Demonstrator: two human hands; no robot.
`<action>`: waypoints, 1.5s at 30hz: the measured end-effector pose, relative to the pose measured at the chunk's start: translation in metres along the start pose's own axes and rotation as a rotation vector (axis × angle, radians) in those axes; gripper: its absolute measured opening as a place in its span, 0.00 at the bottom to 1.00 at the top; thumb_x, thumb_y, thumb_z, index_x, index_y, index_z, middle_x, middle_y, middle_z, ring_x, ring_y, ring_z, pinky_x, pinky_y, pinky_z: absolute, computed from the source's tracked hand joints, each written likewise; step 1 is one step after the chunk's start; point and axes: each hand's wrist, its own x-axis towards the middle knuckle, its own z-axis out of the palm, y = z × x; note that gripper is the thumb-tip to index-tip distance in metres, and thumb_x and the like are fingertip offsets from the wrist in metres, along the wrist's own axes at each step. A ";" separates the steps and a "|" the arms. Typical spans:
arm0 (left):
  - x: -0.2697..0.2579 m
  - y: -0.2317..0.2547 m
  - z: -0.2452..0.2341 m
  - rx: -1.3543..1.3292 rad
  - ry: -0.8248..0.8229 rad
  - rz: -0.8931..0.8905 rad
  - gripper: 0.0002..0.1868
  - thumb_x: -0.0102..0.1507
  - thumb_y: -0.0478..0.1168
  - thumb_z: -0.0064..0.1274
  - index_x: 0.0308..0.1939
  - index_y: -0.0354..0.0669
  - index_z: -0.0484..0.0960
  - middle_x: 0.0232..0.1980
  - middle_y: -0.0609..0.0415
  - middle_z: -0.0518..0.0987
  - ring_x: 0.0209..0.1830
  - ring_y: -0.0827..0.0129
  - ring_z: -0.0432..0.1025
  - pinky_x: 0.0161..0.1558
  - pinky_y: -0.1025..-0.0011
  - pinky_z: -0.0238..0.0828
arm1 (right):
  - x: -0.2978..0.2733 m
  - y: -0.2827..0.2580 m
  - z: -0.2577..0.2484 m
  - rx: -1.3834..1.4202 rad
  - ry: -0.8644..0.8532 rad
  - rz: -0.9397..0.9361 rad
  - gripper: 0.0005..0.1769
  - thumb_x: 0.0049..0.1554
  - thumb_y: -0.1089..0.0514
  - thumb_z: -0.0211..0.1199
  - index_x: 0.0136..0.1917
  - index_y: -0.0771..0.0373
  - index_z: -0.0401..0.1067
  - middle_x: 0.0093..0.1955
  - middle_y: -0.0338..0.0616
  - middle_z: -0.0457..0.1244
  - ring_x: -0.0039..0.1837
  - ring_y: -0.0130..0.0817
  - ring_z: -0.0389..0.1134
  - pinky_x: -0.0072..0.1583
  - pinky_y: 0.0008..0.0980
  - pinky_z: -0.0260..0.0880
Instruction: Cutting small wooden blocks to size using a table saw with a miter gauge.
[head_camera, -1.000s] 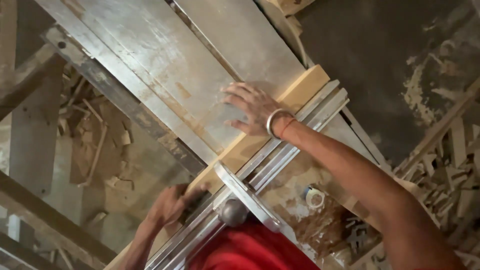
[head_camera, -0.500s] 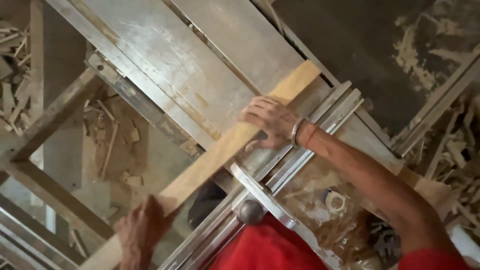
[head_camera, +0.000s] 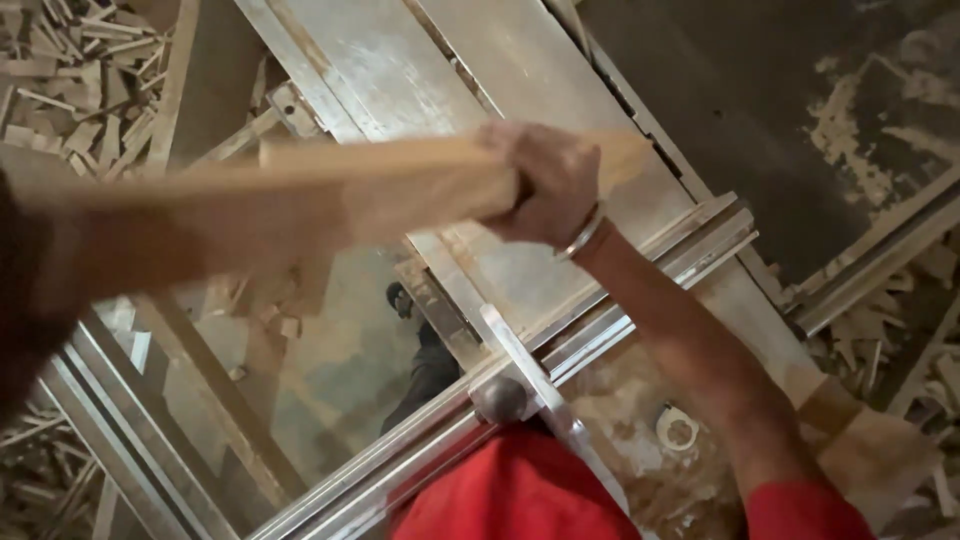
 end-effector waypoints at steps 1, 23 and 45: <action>0.027 0.004 -0.007 -0.028 0.029 0.026 0.42 0.53 0.61 0.70 0.56 0.39 0.65 0.53 0.43 0.72 0.53 0.54 0.70 0.55 0.57 0.69 | 0.011 0.000 -0.004 0.003 0.005 -0.010 0.26 0.59 0.37 0.73 0.60 0.53 0.71 0.45 0.42 0.73 0.44 0.35 0.77 0.42 0.34 0.79; 0.290 0.159 0.201 -0.756 -0.346 0.066 0.52 0.47 0.58 0.73 0.66 0.35 0.66 0.51 0.37 0.82 0.51 0.48 0.78 0.55 0.56 0.76 | 0.049 0.010 -0.103 0.867 0.497 0.808 0.31 0.62 0.37 0.66 0.60 0.64 0.62 0.48 0.53 0.68 0.49 0.45 0.75 0.51 0.41 0.78; 0.269 0.195 0.271 -0.642 -0.941 -0.110 0.34 0.42 0.57 0.67 0.38 0.29 0.87 0.36 0.35 0.85 0.36 0.52 0.83 0.42 0.59 0.79 | -0.147 0.017 -0.122 0.625 0.587 1.606 0.27 0.73 0.44 0.67 0.54 0.72 0.66 0.46 0.48 0.58 0.50 0.42 0.63 0.47 0.43 0.64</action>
